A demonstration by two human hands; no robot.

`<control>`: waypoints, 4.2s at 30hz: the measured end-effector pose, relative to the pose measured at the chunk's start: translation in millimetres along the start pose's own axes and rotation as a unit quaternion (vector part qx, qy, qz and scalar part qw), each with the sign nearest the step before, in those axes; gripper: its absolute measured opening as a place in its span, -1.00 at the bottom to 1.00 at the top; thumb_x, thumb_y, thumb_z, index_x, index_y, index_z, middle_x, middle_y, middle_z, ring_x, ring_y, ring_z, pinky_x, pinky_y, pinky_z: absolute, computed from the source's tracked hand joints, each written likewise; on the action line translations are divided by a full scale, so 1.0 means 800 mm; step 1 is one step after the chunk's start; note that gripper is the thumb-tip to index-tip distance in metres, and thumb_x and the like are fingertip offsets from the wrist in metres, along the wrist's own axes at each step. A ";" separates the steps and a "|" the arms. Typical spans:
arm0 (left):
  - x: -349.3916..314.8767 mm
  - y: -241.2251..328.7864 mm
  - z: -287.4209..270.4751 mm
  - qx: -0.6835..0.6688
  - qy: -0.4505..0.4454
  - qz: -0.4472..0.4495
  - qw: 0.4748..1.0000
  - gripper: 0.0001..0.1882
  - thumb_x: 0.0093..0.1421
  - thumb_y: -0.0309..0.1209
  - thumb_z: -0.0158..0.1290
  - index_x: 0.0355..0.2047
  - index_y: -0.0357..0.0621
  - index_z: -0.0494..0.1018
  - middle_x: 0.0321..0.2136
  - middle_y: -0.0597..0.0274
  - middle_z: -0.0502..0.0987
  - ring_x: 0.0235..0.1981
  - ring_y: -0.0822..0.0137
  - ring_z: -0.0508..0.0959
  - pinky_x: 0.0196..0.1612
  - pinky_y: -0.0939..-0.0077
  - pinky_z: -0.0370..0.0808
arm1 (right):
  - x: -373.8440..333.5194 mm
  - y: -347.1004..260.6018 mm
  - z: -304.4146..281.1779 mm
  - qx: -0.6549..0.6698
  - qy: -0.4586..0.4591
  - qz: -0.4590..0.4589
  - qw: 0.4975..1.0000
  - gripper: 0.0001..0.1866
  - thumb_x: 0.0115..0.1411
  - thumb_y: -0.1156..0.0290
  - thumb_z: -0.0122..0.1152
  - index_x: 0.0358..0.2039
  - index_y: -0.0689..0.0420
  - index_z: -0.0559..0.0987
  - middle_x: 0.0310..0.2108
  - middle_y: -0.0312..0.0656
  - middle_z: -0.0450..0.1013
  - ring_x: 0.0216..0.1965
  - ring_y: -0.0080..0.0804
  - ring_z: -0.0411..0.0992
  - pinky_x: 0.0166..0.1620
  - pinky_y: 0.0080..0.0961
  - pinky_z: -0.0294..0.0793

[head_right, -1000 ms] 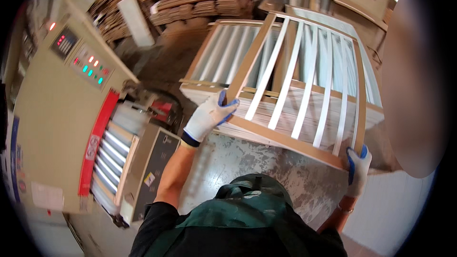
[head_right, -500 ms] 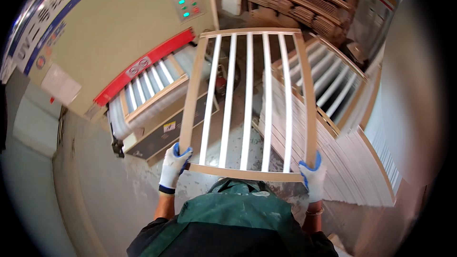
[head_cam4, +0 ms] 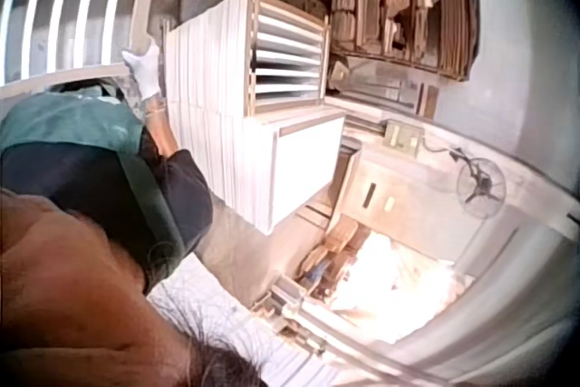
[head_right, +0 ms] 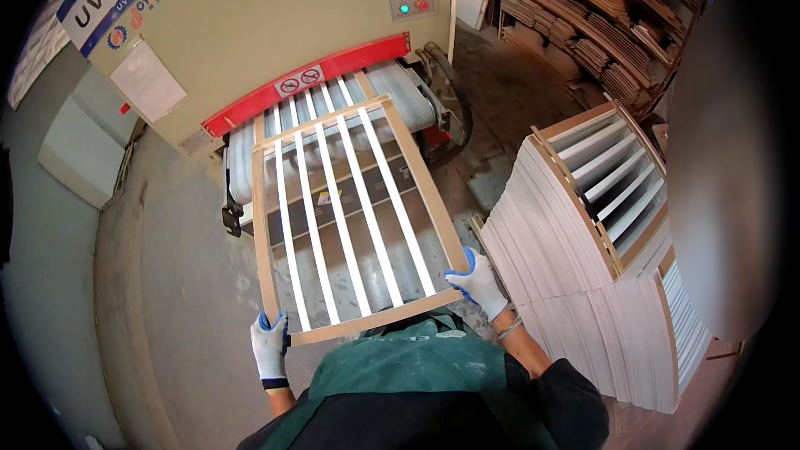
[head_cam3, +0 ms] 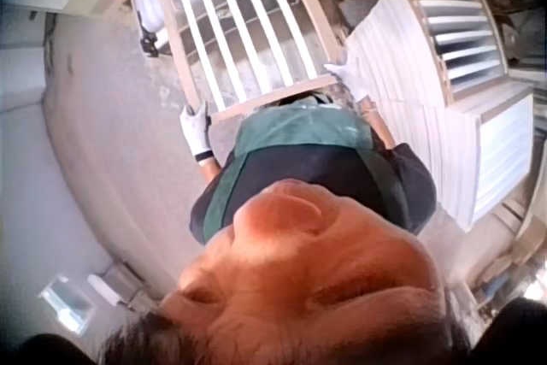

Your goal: The person repeatedly picks up rectangular wooden frames with white slats from a stack and feeds them into a UV coating machine. They place each frame onto the machine's rollers, wait for it to pass through, and then retrieve it to place it back onto the stack. This cycle is performed continuously throughout the clip.

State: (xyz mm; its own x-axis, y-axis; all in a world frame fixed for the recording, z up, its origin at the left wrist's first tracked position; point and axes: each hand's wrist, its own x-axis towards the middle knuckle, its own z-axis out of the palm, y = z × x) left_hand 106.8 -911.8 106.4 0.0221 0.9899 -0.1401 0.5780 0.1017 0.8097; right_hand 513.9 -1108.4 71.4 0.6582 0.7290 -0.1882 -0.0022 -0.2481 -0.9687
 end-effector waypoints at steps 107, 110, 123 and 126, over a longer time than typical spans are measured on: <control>-0.102 0.315 0.312 0.005 -0.522 0.250 0.815 -0.65 0.24 -0.26 0.26 -0.16 -0.31 0.49 -0.48 0.15 0.58 -0.54 0.40 0.62 -0.46 0.47 0.58 | -0.364 0.031 -0.280 -0.192 0.526 0.044 0.827 -0.49 0.07 0.49 0.38 0.05 0.35 0.51 -0.22 -0.07 0.56 -0.19 -0.32 0.50 -0.08 -0.34 0.52; -0.082 0.264 0.252 -0.054 -0.444 0.172 0.878 -0.68 0.22 -0.31 0.27 -0.21 -0.32 0.48 -0.51 0.21 0.56 -0.55 0.46 0.61 -0.48 0.46 0.56 | -0.298 0.021 -0.259 -0.266 0.518 0.018 0.812 -0.46 0.08 0.46 0.40 0.09 0.34 0.50 -0.23 -0.09 0.56 -0.22 -0.32 0.53 -0.12 -0.34 0.54; -0.045 0.039 0.066 -0.035 -0.080 0.066 0.994 -0.79 0.15 -0.41 0.27 -0.36 -0.33 0.53 -0.59 0.23 0.55 -0.58 0.45 0.52 -0.47 0.40 0.49 | -0.029 0.011 -0.108 -0.233 0.117 -0.047 0.964 -0.30 -0.02 0.31 0.50 0.12 0.34 0.48 -0.06 0.15 0.57 -0.13 -0.06 0.61 -0.04 -0.25 0.56; -0.046 0.026 0.047 -0.050 -0.055 0.002 0.997 -0.82 0.15 -0.44 0.27 -0.37 -0.32 0.54 -0.58 0.26 0.55 -0.59 0.48 0.49 -0.47 0.44 0.45 | 0.009 0.019 -0.076 -0.157 0.034 -0.013 0.987 -0.28 -0.03 0.24 0.49 0.11 0.33 0.49 -0.05 0.17 0.56 -0.07 0.01 0.59 0.01 -0.21 0.55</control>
State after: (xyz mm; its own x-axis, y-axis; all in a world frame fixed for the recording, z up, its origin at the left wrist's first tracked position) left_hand 148.8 -949.8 106.6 0.1165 0.9740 -0.1945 0.4933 0.1132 0.8625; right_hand 564.3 -1145.4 65.3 0.7034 0.6963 -0.1427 0.2424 -0.4237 -0.8728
